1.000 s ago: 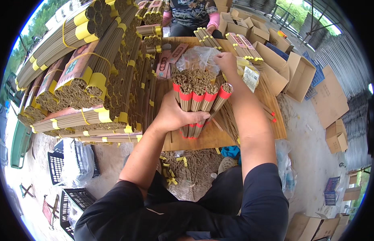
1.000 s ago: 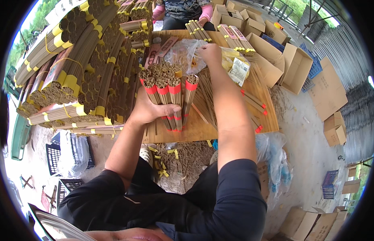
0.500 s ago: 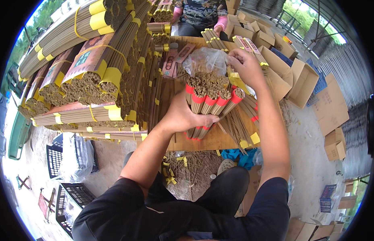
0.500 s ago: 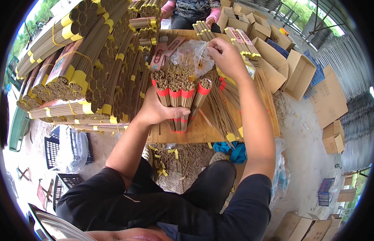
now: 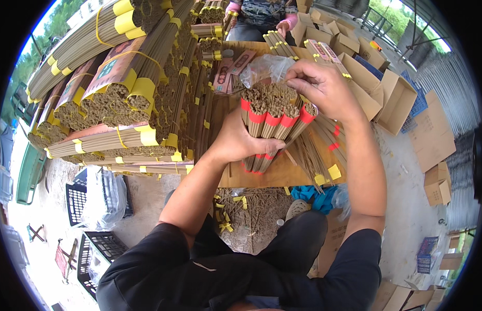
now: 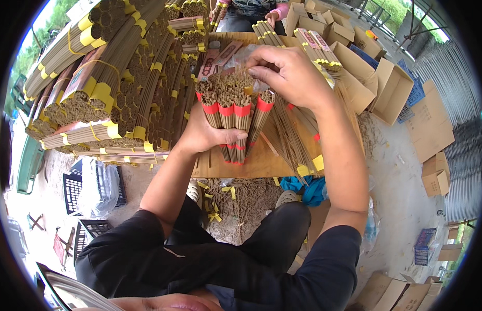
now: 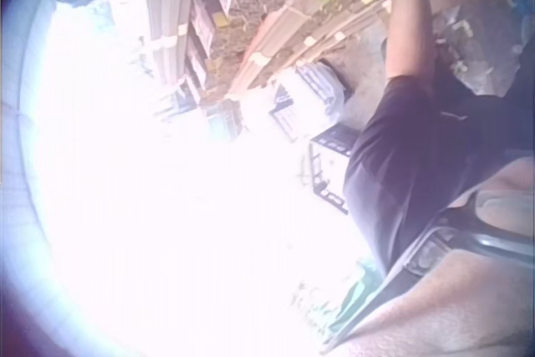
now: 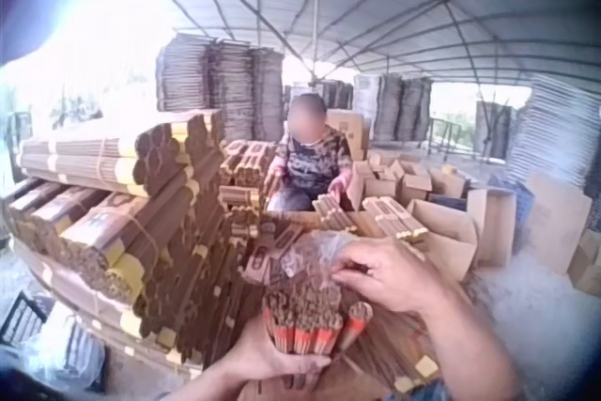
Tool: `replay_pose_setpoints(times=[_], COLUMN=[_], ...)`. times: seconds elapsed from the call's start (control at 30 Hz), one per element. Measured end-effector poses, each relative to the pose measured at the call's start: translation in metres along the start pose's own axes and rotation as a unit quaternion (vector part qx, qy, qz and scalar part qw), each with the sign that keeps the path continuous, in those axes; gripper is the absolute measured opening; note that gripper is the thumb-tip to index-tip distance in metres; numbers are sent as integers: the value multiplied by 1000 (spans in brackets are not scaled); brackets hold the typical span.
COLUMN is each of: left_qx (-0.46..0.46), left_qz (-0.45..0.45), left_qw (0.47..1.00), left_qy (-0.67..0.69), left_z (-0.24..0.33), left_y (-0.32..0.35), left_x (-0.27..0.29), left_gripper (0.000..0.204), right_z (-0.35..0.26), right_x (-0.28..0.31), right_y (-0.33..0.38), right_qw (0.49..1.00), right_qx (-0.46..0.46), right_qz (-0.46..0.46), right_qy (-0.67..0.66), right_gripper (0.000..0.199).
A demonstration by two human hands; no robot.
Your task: The person gathers loose incense sticks from a table, aligns them into bundles, and secures them with red and yellow rubber bands. The person then places the finished bundles onto a large stack of similar bundles.
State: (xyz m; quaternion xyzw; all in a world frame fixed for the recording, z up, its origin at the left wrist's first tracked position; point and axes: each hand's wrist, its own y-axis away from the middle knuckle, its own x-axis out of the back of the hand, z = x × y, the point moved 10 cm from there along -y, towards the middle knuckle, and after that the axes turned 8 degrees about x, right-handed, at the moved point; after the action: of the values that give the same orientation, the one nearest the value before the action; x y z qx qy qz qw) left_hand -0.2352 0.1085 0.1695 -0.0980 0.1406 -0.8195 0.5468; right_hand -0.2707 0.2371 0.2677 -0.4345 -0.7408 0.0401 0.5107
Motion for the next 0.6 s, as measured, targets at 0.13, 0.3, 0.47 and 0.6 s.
replay_pose_setpoints(times=[0.13,0.3,0.47,0.6], left_qx=[13,0,-1,3], left_qz=[-9,-1,-11,-12], left_qw=[1000,1000,1000,1000], left_qy=[-5,-5,-1,-12], left_z=[-3,-5,-5,-5], left_y=[0,-3,-3,-2], left_x=[-1,0,-1,-1], left_gripper=[69,71,72,72], right_z=[-14,-12,-3,4], right_x=[-2,-7,-16,-10], right_y=[-11,-16,-16,-9], right_qw=[996,987,990,975], right_qx=[73,129,109,96], right_qz=[9,26,35,86], right_qy=[59,95,79,180], right_gripper=[14,16,16,15])
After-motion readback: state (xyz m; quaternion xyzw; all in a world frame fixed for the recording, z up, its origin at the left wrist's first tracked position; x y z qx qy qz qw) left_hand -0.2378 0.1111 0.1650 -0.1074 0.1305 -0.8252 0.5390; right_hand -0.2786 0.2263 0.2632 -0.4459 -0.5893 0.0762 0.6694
